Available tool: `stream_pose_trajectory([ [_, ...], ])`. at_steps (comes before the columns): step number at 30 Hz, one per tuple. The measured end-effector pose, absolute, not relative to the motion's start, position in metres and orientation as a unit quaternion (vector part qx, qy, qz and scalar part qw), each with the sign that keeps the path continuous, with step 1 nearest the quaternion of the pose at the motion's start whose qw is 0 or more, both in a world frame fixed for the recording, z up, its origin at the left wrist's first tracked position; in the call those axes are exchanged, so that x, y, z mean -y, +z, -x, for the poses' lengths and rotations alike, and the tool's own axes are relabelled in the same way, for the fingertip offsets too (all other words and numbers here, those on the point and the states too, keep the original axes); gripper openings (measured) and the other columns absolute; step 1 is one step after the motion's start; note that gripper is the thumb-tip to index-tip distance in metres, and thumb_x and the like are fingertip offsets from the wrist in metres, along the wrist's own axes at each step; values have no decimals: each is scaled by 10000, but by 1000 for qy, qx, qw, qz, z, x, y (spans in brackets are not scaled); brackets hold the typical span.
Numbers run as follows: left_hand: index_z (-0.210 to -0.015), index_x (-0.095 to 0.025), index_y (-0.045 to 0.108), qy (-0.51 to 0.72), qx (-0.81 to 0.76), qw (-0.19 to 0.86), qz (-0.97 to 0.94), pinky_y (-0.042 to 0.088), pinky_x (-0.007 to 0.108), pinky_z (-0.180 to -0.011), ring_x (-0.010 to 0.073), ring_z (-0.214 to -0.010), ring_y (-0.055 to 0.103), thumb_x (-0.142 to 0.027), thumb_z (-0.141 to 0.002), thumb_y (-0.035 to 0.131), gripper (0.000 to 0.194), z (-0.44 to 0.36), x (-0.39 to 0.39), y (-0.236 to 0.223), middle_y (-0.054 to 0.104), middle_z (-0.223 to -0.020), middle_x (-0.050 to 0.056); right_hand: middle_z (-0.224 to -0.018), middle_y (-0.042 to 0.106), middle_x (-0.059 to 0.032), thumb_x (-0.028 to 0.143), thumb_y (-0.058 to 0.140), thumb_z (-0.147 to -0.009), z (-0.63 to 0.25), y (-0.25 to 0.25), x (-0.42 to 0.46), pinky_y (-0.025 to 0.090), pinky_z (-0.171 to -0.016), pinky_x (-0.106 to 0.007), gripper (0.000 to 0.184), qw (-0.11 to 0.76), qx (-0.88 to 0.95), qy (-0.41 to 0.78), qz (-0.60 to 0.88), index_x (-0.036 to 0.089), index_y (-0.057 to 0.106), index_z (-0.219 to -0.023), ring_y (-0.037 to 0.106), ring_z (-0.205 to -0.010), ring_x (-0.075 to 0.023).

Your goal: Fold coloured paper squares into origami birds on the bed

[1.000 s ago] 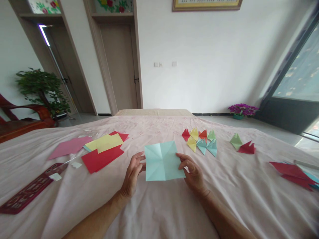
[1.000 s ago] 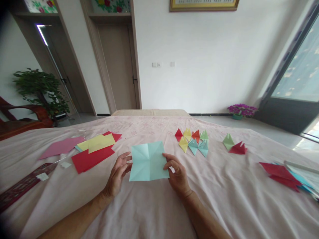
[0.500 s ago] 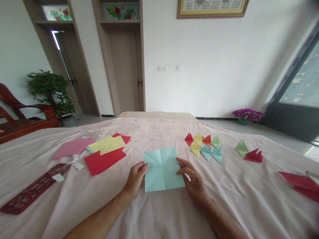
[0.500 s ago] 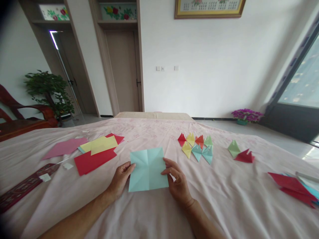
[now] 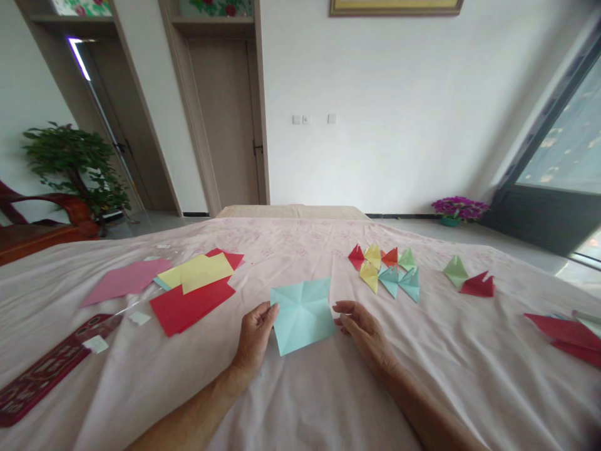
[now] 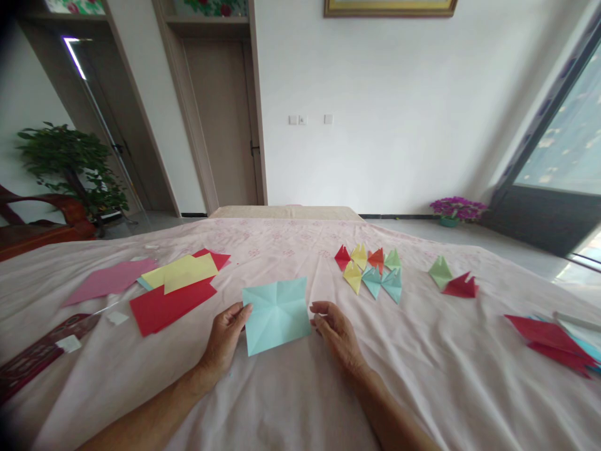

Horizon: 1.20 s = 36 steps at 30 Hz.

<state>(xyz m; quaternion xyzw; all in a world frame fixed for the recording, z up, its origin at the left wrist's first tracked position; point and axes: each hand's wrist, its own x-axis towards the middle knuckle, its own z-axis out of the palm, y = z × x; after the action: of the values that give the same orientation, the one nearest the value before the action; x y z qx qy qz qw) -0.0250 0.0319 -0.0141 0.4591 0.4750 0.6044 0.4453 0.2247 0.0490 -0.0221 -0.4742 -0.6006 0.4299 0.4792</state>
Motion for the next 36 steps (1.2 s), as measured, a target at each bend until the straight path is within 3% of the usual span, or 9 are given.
stream_pose_trajectory([
  [4, -685, -163, 579, 606, -468, 461, -447, 391, 206, -553, 131, -594, 502, -525, -743, 663, 376, 24, -34, -14, 535, -589, -28, -1097, 669, -89, 420, 544, -864, -225, -27, -53, 539, -769, -347, 326, 472, 615, 433, 460, 213, 592, -1111, 665, -897, -210],
  [16, -953, -141, 637, 611, -425, 522, -417, 483, 255, -670, 179, -733, 634, -511, -795, 636, 402, 27, -40, -14, 697, -833, 39, -988, 687, -50, 231, 566, -803, -229, -32, -58, 508, -777, -345, 308, 445, 653, 380, 482, 213, 613, -1107, 652, -880, -206],
  [26, -997, -152, 662, 591, -410, 563, -407, 487, 258, -642, 178, -697, 651, -476, -783, 665, 388, 28, -41, -13, 712, -798, 20, -954, 687, -40, 232, 588, -776, -228, -35, -59, 520, -783, -352, 328, 440, 658, 378, 480, 214, 612, -1103, 655, -849, -200],
  [31, -998, -145, 672, 574, -406, 581, -409, 481, 261, -618, 171, -637, 638, -468, -784, 668, 388, 29, -40, -12, 702, -735, 15, -963, 685, -39, 312, 550, -857, -225, -21, -51, 504, -788, -341, 280, 429, 666, 410, 451, 220, 616, -1113, 644, -866, -202],
  [36, -983, -130, 682, 551, -398, 596, -427, 474, 259, -622, 168, -641, 633, -452, -794, 663, 375, 31, -41, -12, 705, -767, 34, -867, 671, -42, 452, 468, -926, -223, -10, -46, 477, -722, -316, 348, 439, 657, 428, 438, 206, 638, -1104, 607, -792, -193],
])
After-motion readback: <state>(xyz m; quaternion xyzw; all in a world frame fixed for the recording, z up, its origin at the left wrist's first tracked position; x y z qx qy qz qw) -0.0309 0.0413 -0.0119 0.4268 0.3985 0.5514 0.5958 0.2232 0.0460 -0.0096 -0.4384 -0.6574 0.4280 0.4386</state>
